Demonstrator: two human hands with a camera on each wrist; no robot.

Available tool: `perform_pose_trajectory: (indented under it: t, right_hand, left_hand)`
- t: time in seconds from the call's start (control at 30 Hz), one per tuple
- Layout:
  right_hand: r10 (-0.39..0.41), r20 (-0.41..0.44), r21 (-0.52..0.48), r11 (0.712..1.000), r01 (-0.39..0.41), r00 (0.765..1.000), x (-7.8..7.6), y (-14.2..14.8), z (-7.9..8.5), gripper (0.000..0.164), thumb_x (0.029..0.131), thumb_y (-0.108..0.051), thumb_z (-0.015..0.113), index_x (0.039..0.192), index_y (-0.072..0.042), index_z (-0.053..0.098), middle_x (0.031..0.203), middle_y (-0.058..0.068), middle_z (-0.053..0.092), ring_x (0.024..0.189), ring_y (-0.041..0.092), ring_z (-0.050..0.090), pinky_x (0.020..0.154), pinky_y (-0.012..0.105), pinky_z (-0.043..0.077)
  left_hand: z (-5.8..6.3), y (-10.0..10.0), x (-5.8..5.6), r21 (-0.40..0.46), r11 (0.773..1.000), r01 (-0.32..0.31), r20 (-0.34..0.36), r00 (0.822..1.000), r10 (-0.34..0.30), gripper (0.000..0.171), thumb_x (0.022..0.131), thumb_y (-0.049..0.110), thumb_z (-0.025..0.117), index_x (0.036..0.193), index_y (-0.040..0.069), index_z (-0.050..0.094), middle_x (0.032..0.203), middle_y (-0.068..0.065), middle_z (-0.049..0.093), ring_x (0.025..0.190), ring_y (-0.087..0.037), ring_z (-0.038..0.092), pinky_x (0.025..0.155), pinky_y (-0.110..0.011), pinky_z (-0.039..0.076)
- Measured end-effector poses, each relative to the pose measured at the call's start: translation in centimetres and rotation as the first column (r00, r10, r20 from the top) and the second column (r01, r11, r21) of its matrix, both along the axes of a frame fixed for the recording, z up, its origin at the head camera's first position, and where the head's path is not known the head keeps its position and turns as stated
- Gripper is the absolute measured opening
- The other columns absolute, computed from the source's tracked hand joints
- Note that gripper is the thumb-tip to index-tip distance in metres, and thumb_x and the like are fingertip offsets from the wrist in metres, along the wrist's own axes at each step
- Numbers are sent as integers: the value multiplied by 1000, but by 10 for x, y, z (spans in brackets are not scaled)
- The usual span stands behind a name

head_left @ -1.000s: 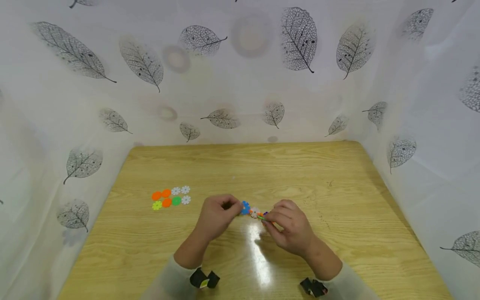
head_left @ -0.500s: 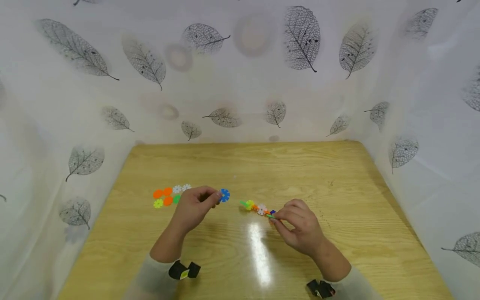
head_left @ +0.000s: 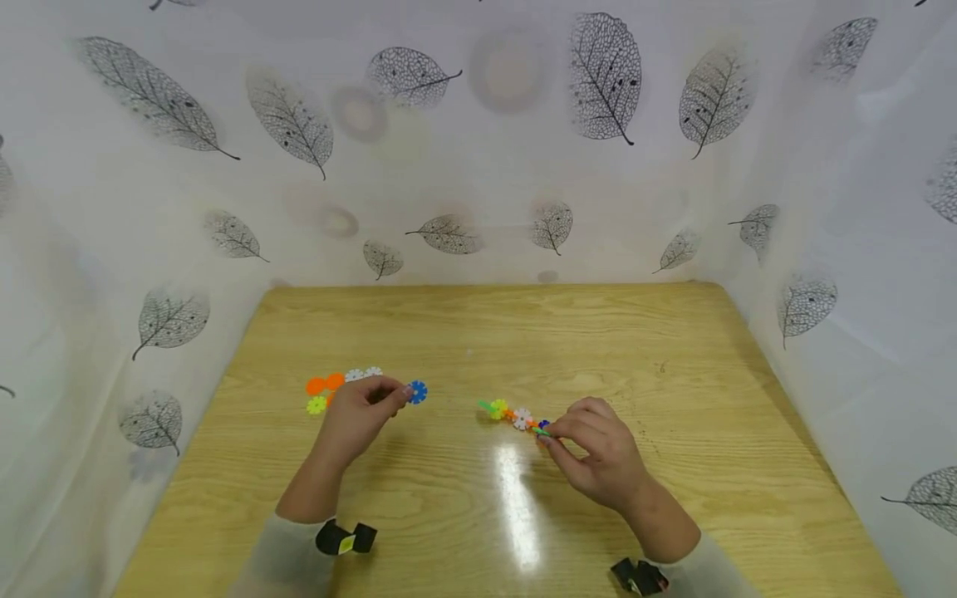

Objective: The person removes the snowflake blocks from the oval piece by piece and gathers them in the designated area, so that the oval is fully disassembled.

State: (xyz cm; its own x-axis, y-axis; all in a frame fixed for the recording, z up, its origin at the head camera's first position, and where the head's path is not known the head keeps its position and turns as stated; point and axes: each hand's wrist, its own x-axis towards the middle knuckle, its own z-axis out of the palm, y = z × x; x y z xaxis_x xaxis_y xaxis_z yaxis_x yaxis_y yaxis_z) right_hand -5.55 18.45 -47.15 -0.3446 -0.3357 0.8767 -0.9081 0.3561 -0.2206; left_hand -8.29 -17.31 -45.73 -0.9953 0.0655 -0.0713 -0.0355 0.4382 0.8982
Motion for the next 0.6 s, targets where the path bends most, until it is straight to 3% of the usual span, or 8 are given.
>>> perform_pose_trajectory:
  t: [0.4, 0.6]
  right_hand:
    - [10, 4, 0, 1000, -10, 1000, 1, 1, -1, 17, 97, -19, 75, 85, -7, 75, 79, 0, 73, 75, 22, 61, 72, 35, 49]
    - [9, -3, -3, 1000, -9, 1000, 1, 0, -1, 23, 100, -22, 72, 84, -6, 76, 79, 1, 73, 74, 21, 60, 72, 34, 48]
  left_hand:
    - [-14, -20, 3, -110, 993, -34, 22, 999, 37, 29, 100, 35, 72, 105, 7, 77, 97, -6, 73, 86, -20, 64, 70, -32, 53]
    - [-21, -31, 3, -162, 986, -44, 51, 997, 53, 27, 102, 29, 69, 107, 4, 78, 97, -6, 75, 86, -19, 65, 71, -33, 53]
